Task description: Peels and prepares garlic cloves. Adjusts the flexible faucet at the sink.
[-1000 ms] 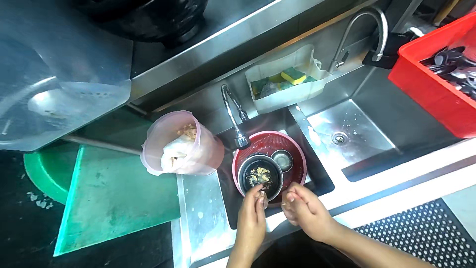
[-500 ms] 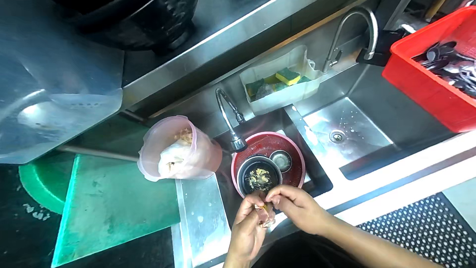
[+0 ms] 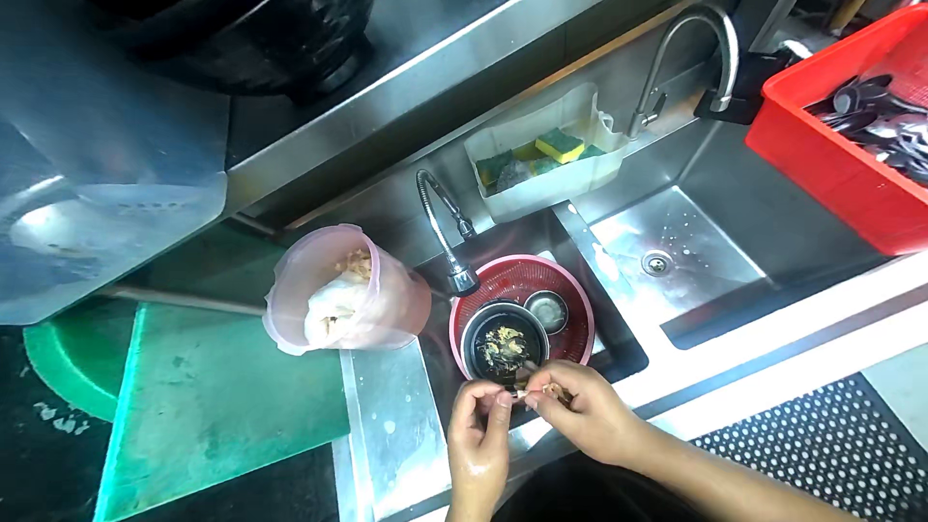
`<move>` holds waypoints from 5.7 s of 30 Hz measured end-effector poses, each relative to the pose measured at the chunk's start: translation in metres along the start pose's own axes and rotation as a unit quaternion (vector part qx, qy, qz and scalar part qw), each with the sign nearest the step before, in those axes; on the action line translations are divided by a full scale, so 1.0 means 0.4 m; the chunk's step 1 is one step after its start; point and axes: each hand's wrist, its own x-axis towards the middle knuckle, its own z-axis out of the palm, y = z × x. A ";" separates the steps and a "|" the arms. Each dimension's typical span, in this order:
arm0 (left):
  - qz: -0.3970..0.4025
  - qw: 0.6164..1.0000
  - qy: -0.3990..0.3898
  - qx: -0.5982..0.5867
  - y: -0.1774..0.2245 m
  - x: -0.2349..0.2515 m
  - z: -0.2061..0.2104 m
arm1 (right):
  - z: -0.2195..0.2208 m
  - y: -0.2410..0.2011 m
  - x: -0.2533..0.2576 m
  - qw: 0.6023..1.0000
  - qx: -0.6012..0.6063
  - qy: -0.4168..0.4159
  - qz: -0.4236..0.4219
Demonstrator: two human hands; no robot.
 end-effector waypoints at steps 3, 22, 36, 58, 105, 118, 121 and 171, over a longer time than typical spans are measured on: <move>-0.085 0.992 -0.047 -0.075 0.035 -0.016 0.007 | 0.019 0.014 -0.007 0.994 -0.068 0.026 -0.082; -0.102 0.991 -0.030 -0.084 0.048 -0.031 0.027 | 0.009 -0.019 -0.004 0.949 0.250 0.001 0.191; -0.160 0.979 -0.075 -0.099 0.029 -0.033 0.007 | 0.001 -0.012 -0.016 0.973 0.134 -0.048 0.180; -0.130 0.976 -0.151 -0.084 0.008 -0.010 -0.026 | 0.001 -0.009 -0.008 0.907 0.293 0.059 0.295; -0.205 0.948 -0.184 -0.161 0.004 0.015 -0.053 | -0.025 0.009 0.009 0.982 0.079 -0.118 0.128; -0.139 0.974 -0.177 0.043 0.019 0.011 -0.062 | -0.007 0.024 0.008 0.977 -0.075 -0.184 0.076; -0.131 0.972 -0.196 0.021 0.022 0.011 -0.055 | 0.011 0.040 -0.003 0.989 -0.040 -0.122 0.073; -0.235 0.827 -0.126 -0.495 -0.109 0.061 -0.084 | -0.140 -0.024 0.111 0.977 0.161 0.125 0.066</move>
